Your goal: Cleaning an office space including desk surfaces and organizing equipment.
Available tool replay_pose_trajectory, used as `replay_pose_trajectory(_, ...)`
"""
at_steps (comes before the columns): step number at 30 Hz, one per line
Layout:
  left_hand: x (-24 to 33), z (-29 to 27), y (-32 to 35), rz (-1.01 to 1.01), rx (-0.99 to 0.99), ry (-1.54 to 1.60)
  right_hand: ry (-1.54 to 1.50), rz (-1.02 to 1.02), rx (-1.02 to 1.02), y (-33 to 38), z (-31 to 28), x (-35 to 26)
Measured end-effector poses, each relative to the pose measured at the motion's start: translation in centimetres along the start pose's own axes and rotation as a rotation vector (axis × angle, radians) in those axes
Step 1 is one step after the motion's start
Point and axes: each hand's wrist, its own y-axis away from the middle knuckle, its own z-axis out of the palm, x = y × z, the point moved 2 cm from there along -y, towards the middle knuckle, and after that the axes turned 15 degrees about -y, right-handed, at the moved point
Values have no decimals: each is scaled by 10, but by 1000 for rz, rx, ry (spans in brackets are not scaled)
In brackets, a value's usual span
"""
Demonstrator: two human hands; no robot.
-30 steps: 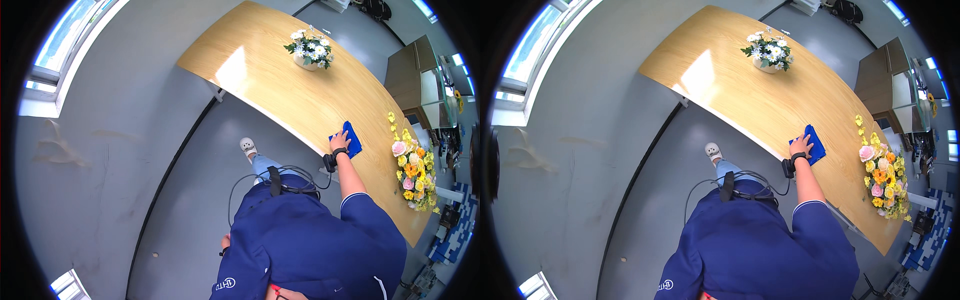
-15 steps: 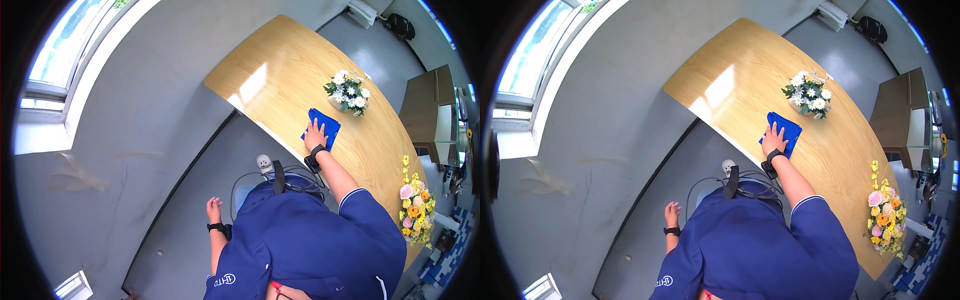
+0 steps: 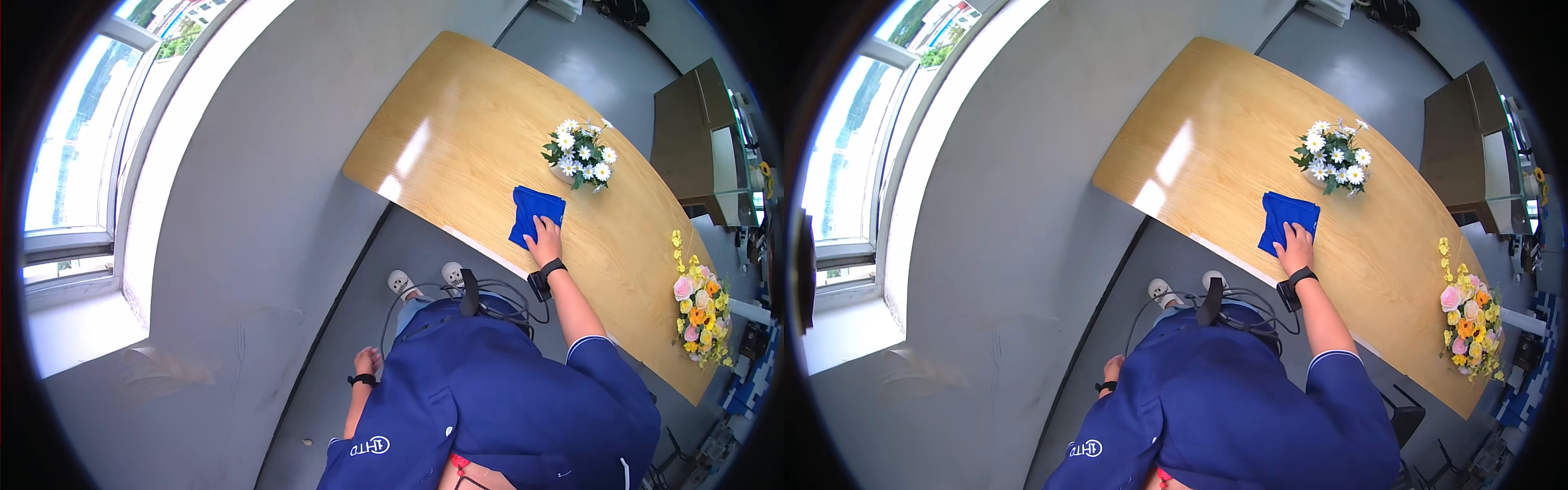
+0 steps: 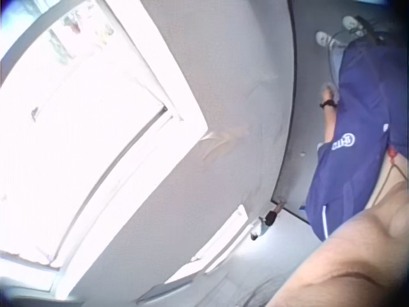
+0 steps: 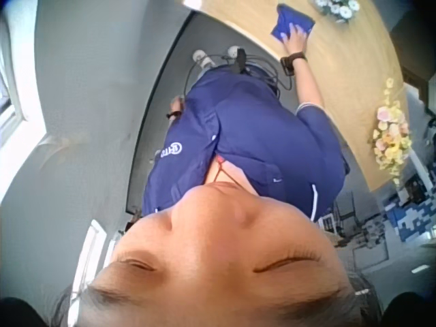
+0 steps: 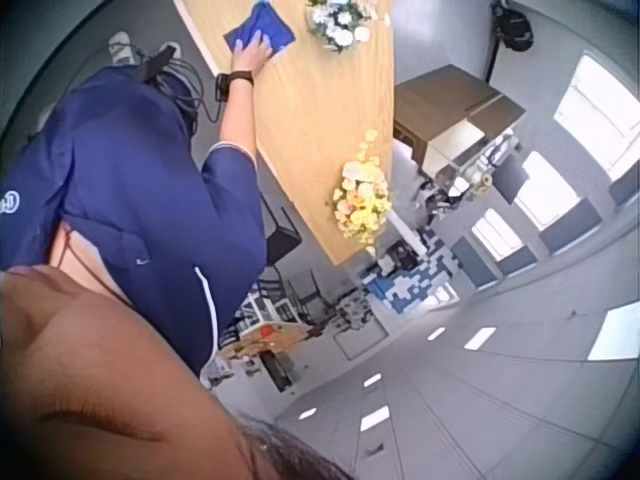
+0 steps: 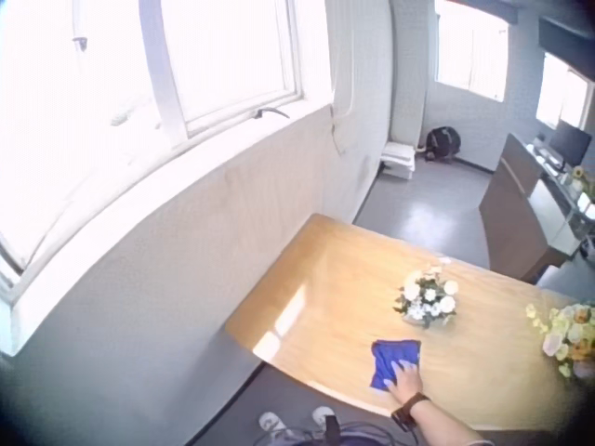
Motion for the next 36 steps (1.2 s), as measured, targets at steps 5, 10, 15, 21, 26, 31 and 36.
replay_pose_trajectory(5, 75, -45, -38, 214, 49, -25, -10, 170, 67, -9, 12, 0)
replay_pose_trajectory(10, 106, -59, -62, 394, -16, -105, 86, 263, 119, -24, 28, -11)
replay_pose_trajectory(15, 55, -88, -94, 320, -123, 14, 195, 363, 114, -29, 43, -43)
replay_pose_trajectory(21, 33, -132, -77, 104, -40, 11, 135, 352, 19, -40, 82, -86)
replay_pose_trajectory(26, 9, -143, -107, -60, 23, 257, 84, 259, -6, -62, 117, -148)
replay_pose_trajectory(31, -5, -135, -138, 439, 104, -45, 17, -64, -97, -99, 161, -232)
replay_pose_trajectory(36, 48, -97, -75, 730, 187, -628, -99, -243, -194, -135, 190, -270)
